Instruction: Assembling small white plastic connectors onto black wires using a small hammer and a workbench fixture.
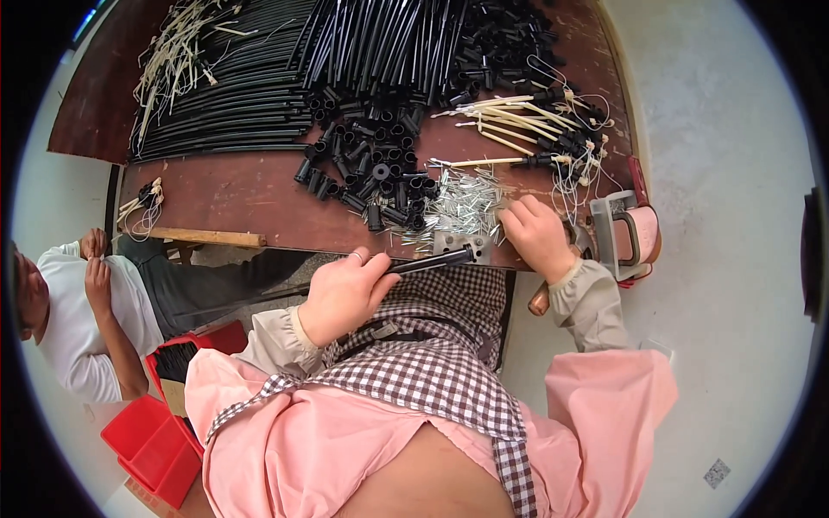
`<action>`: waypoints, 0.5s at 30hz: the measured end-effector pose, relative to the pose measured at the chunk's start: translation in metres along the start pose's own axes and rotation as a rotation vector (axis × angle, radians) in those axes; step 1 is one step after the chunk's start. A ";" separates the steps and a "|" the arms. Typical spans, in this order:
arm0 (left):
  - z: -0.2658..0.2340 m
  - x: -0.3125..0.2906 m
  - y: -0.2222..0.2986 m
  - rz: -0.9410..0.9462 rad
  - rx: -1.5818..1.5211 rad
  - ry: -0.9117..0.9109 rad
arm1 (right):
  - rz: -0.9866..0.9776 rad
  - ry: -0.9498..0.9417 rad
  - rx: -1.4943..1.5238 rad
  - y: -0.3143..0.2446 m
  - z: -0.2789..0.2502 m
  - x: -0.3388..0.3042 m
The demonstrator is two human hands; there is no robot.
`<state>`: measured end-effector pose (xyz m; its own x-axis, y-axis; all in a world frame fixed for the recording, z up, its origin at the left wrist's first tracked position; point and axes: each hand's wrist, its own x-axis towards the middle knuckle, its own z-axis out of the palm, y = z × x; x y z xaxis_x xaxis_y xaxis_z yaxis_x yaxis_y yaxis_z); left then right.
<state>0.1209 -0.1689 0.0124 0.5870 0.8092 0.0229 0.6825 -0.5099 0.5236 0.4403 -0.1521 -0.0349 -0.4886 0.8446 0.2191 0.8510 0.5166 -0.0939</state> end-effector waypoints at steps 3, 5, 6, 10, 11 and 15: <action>0.005 0.009 0.009 -0.016 0.002 -0.033 | -0.045 -0.104 -0.065 -0.002 -0.006 0.005; 0.005 0.015 0.004 -0.023 0.006 -0.048 | 0.190 0.041 0.272 -0.010 -0.012 0.002; 0.006 0.019 -0.001 -0.032 -0.089 -0.101 | 0.300 0.113 0.441 -0.014 -0.014 0.002; 0.007 0.025 -0.011 -0.055 -0.229 -0.215 | 0.651 -0.035 1.011 -0.055 -0.023 -0.003; 0.007 0.026 -0.011 -0.054 -0.176 -0.220 | 0.653 -0.035 1.012 -0.059 -0.023 -0.001; 0.001 0.027 0.006 -0.070 -0.045 -0.204 | 0.344 0.194 0.727 -0.067 -0.028 0.007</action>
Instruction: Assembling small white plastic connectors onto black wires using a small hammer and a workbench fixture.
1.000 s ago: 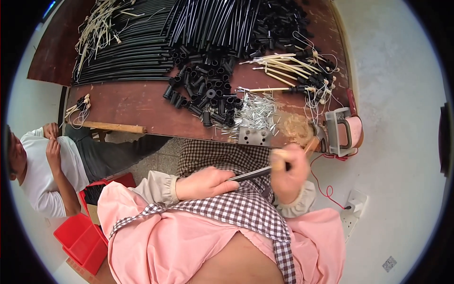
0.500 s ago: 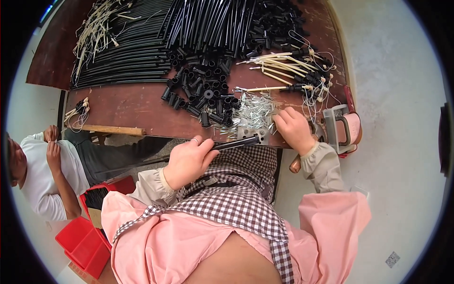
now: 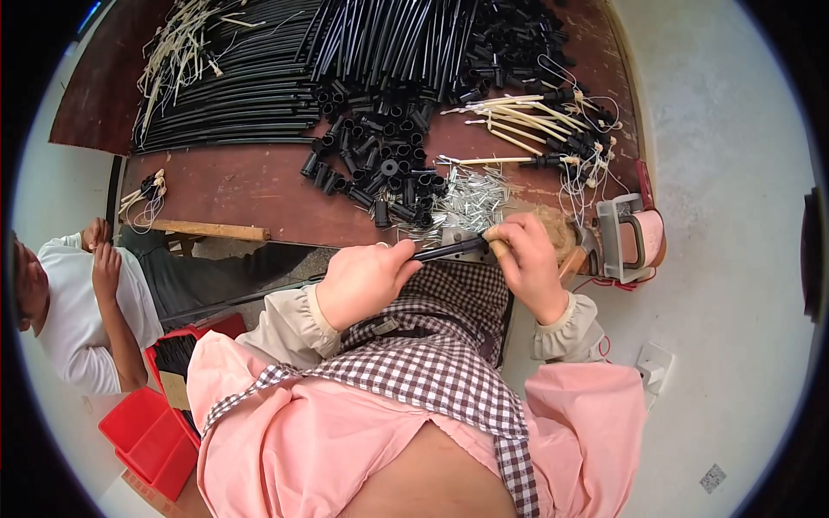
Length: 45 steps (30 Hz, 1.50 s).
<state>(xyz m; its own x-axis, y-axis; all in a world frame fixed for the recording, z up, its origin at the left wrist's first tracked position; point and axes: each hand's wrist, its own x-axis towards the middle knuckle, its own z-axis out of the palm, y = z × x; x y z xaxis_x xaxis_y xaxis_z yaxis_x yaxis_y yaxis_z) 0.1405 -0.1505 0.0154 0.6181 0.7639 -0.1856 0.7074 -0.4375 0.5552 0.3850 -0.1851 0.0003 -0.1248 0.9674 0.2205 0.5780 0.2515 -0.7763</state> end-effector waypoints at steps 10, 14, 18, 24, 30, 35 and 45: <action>0.001 -0.007 0.010 0.007 0.121 0.071 | -0.144 -0.215 -0.648 -0.036 0.003 0.015; 0.008 -0.008 0.003 0.031 0.114 0.092 | -0.011 -0.046 -0.522 -0.040 -0.015 -0.004; 0.025 -0.012 -0.006 -0.020 -0.026 0.075 | 0.600 0.200 -0.638 0.000 -0.040 -0.076; 0.015 -0.005 -0.014 0.084 0.003 0.074 | 0.684 0.671 0.087 0.033 0.009 -0.114; 0.004 0.002 -0.015 0.115 0.103 0.045 | 0.361 0.062 0.134 -0.056 -0.024 -0.100; 0.003 0.000 -0.010 0.149 0.141 0.080 | 0.326 -0.085 -0.262 -0.065 -0.038 -0.069; -0.013 0.000 0.003 -0.043 -1.227 -0.674 | 0.210 0.231 -0.770 -0.018 -0.037 -0.048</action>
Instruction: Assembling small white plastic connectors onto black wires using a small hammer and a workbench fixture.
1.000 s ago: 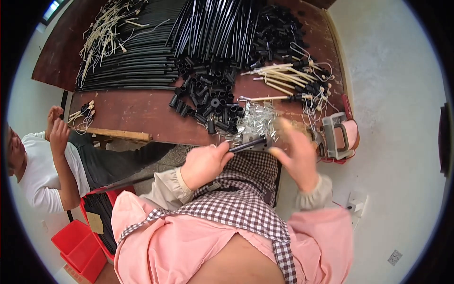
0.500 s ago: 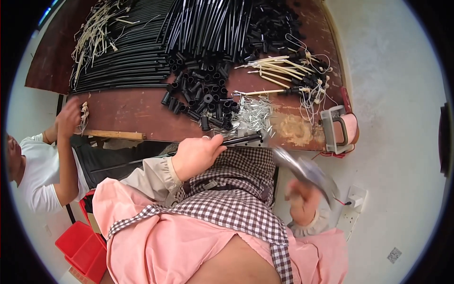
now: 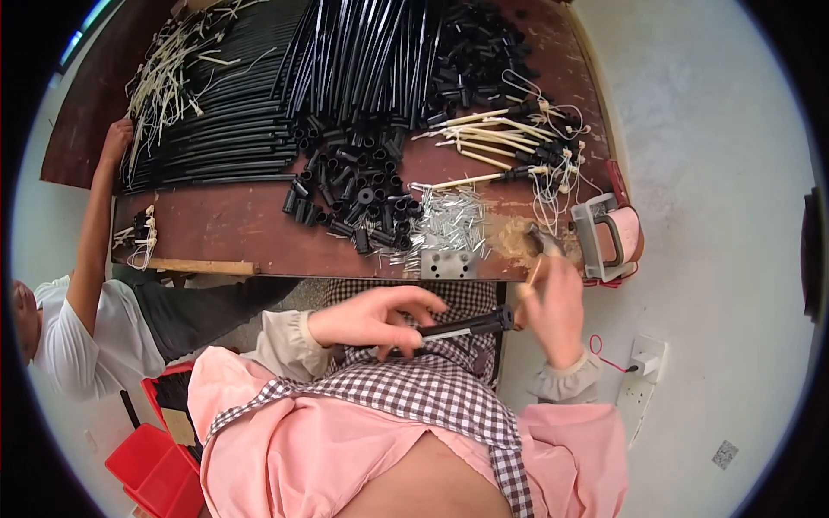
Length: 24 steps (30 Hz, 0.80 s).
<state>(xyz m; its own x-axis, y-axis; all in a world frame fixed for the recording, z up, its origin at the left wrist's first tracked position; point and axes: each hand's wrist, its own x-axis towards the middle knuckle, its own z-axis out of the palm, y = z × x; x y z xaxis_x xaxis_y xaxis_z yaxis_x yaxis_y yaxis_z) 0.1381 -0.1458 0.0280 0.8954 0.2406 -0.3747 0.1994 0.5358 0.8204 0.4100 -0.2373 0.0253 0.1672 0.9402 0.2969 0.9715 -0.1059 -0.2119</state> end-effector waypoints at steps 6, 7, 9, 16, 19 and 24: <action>-0.018 -0.030 -0.061 0.321 0.557 0.251 | -0.085 -0.279 1.327 -0.021 0.005 0.078; -0.023 -0.058 -0.087 0.215 0.476 0.374 | 0.252 -0.262 1.877 0.017 0.008 0.106; -0.034 -0.080 -0.094 0.123 0.409 0.515 | 0.003 -0.010 1.001 0.033 0.024 0.142; -0.052 -0.015 0.046 0.381 0.123 0.623 | -0.578 0.079 0.014 0.060 0.062 0.131; -0.134 0.056 0.103 0.660 0.929 1.120 | -0.414 0.047 0.127 0.036 0.016 0.111; -0.243 0.101 0.114 0.224 1.495 1.483 | -0.178 -0.043 0.582 0.010 0.002 0.085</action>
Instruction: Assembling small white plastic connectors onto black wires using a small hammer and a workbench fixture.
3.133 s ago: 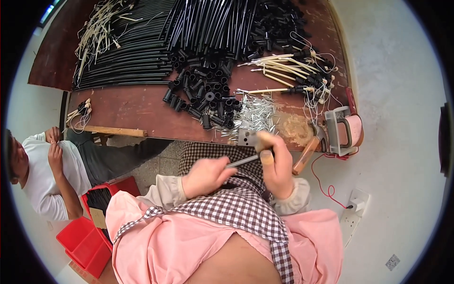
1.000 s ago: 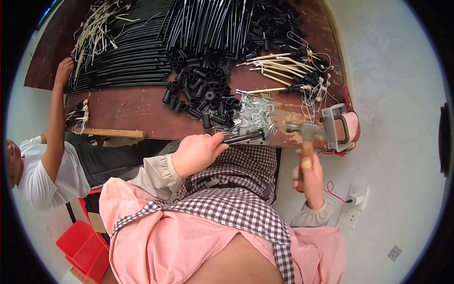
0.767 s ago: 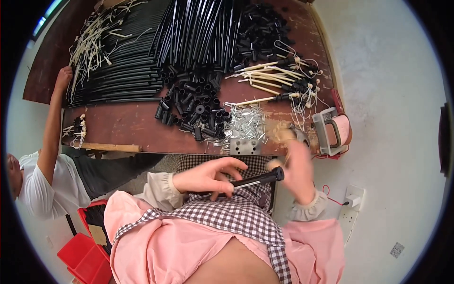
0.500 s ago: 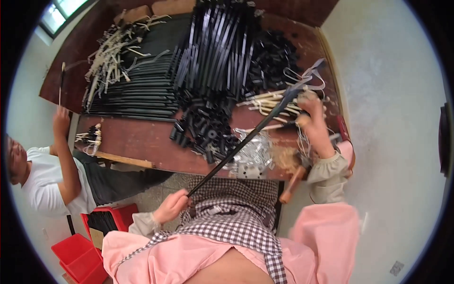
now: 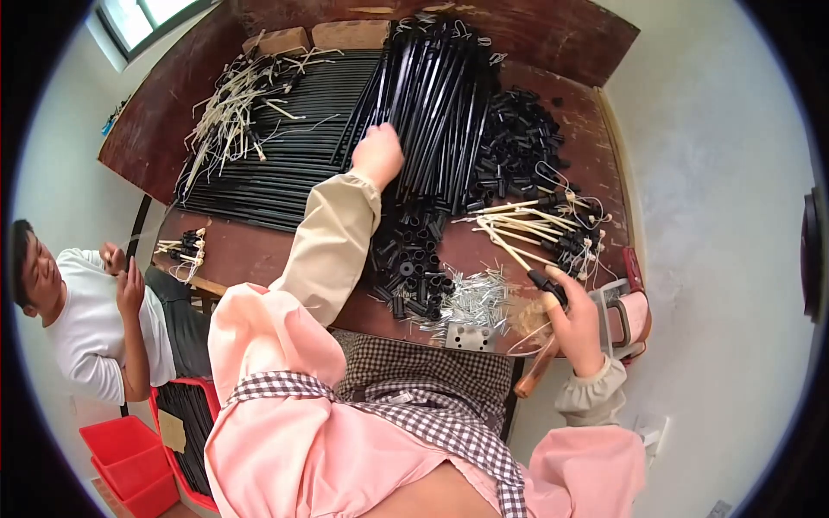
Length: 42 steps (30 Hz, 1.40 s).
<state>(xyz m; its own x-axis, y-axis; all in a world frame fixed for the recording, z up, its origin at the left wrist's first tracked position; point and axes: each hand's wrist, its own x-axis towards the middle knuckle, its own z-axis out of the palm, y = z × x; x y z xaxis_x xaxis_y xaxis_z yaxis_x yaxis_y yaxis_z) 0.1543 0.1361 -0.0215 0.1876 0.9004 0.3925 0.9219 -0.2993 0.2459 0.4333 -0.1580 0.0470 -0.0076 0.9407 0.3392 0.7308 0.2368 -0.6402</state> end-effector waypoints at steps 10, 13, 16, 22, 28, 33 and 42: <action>-0.148 -0.087 0.106 0.775 -0.445 0.055 | 0.645 -0.369 0.934 -0.046 0.009 0.006; -0.170 -0.167 0.118 0.803 -0.517 -0.413 | 0.683 -0.586 1.021 -0.062 0.014 0.001; -0.164 -0.185 0.090 0.554 -0.552 -0.483 | 0.615 -0.401 1.243 -0.062 0.012 -0.008; -0.171 -0.207 0.076 0.460 -1.018 -0.547 | -0.009 -0.189 0.601 -0.088 0.010 -0.023; -0.160 -0.230 0.069 0.325 -1.403 -0.791 | -0.539 -0.104 0.224 -0.097 0.011 -0.013; -0.159 -0.234 0.049 -0.452 -1.816 -1.793 | -0.548 -0.404 0.384 -0.111 0.011 -0.010; -0.168 -0.190 0.004 0.374 -0.917 -0.637 | -0.352 -0.487 0.586 -0.119 0.020 -0.010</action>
<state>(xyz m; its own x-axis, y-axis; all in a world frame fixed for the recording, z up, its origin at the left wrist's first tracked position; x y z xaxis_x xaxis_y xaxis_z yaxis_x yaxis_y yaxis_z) 0.0653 -0.0892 0.0537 0.7696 0.6261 0.1255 0.2340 -0.4593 0.8569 0.3328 -0.1905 0.1068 -0.5609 0.7565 0.3363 0.1593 0.4973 -0.8528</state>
